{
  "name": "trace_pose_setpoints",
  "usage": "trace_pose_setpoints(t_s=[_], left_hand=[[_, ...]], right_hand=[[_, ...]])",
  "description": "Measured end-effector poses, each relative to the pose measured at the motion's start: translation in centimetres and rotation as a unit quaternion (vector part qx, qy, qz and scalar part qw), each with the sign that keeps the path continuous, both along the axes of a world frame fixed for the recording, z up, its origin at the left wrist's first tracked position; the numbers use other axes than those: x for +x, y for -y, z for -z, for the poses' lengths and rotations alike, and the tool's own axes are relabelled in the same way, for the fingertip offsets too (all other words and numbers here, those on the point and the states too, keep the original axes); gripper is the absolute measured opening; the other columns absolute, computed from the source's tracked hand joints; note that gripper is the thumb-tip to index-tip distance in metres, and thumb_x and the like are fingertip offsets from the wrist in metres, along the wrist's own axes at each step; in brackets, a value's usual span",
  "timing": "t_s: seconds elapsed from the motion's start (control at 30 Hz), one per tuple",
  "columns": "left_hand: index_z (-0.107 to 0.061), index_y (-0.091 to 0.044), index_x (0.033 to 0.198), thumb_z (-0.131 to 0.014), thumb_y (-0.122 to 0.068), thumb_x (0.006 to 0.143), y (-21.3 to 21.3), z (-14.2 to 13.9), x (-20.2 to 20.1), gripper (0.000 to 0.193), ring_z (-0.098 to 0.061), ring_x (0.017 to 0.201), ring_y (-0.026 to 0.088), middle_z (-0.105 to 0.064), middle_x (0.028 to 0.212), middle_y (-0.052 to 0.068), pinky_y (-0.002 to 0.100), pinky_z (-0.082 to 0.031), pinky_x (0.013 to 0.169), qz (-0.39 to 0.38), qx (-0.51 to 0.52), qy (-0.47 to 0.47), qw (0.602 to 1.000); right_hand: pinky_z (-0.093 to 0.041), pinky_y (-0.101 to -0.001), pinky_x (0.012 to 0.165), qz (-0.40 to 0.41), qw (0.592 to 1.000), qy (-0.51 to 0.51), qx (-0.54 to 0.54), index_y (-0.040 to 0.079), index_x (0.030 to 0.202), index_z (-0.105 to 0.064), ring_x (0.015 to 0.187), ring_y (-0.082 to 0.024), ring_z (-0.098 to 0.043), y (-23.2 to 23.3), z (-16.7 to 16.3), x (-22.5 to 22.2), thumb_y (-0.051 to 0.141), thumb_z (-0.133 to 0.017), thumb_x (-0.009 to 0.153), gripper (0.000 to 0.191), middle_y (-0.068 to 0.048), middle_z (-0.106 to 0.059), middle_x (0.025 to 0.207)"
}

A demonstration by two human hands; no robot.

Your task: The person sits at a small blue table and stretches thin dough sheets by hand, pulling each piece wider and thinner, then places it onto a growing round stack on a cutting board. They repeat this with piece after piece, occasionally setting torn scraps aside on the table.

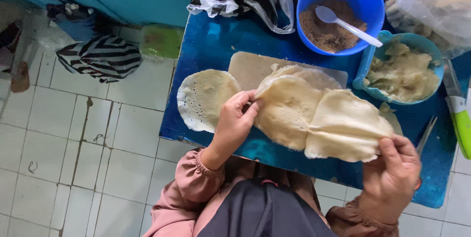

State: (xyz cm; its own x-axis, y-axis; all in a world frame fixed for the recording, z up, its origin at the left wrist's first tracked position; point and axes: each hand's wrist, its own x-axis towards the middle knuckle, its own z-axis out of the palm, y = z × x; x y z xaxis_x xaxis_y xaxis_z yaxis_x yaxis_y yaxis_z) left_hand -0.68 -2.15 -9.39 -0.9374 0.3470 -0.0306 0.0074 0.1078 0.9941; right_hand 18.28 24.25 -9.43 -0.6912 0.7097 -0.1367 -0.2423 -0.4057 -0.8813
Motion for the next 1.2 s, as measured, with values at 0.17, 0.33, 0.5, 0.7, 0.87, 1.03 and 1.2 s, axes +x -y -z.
trace_pose_setpoints(t_s=[0.17,0.33,0.5,0.7,0.87,1.03,1.2], left_hand=[[-0.069,0.001,0.12,-0.065,-0.007,0.096,-0.7,-0.4,-0.3,0.025,-0.065,0.079,0.019,-0.067,0.093,0.01,0.029,-0.052,0.072,0.0,-0.051,-0.075,0.996],[-0.056,0.003,0.14,-0.063,-0.006,0.097,-1.1,-1.7,0.7,0.045,-0.063,0.101,0.035,-0.063,0.117,0.02,0.039,-0.052,0.086,-0.042,-0.186,-0.276,0.942],[-0.052,0.001,0.149,-0.055,-0.015,0.109,-0.8,-2.2,2.9,0.044,-0.067,0.111,0.026,-0.063,0.129,0.018,0.038,-0.057,0.096,0.07,0.037,-0.062,0.995],[-0.048,-0.001,0.148,-0.042,-0.034,0.109,-0.6,0.1,2.4,0.051,-0.061,0.128,0.021,-0.061,0.142,0.011,0.034,-0.053,0.106,0.141,0.376,0.441,0.803],[-0.051,0.001,0.145,-0.044,-0.031,0.112,0.6,1.3,3.7,0.047,-0.062,0.121,0.023,-0.062,0.135,0.014,0.037,-0.051,0.1,0.135,0.365,0.428,0.816],[-0.062,0.004,0.136,-0.049,-0.018,0.118,0.1,0.4,5.0,0.032,-0.058,0.122,0.015,-0.06,0.127,0.011,0.028,-0.046,0.107,0.169,0.212,0.115,0.956],[-0.061,0.0,0.126,-0.057,-0.013,0.108,0.1,-0.5,5.8,0.023,-0.062,0.104,0.007,-0.068,0.11,0.003,0.023,-0.051,0.093,0.108,0.208,0.152,0.96]], right_hand=[[-0.057,-0.0406,0.106,0.06,0.994,-0.003,0.093,-0.001,0.116,-0.061,0.105,-0.024,-0.067,-2.6,0.0,3.2,-0.002,-0.064,0.111,0.006,-0.016,-0.069,0.118],[-0.058,-0.0372,0.104,0.134,0.982,-0.002,0.132,-0.006,0.128,-0.063,0.11,-0.024,-0.068,-4.0,-2.3,4.1,0.004,-0.061,0.106,0.024,-0.017,-0.067,0.123],[-0.051,-0.0347,0.076,0.054,0.85,0.183,0.491,-0.003,0.112,-0.061,0.088,-0.025,-0.062,1.5,-5.6,1.3,0.008,-0.068,0.108,0.014,-0.017,-0.064,0.105],[-0.057,-0.0364,0.068,-0.325,0.679,0.048,0.657,0.001,0.108,-0.072,0.081,-0.032,-0.071,9.8,-7.6,-4.9,0.003,-0.075,0.078,0.031,-0.017,-0.072,0.095],[-0.057,-0.0288,0.074,-0.247,0.797,0.104,0.542,0.004,0.108,-0.069,0.084,-0.017,-0.073,10.1,-6.8,-4.7,0.003,-0.073,0.09,0.019,-0.009,-0.072,0.098],[-0.056,-0.0258,0.077,-0.22,0.933,0.125,0.256,-0.004,0.11,-0.066,0.084,-0.013,-0.068,9.8,-4.3,-4.6,0.0,-0.064,0.1,0.012,-0.009,-0.07,0.099],[-0.055,-0.0248,0.077,-0.207,0.947,0.102,0.225,-0.004,0.111,-0.065,0.085,-0.012,-0.066,10.5,-3.7,-5.1,0.003,-0.062,0.102,0.011,-0.007,-0.067,0.098]])
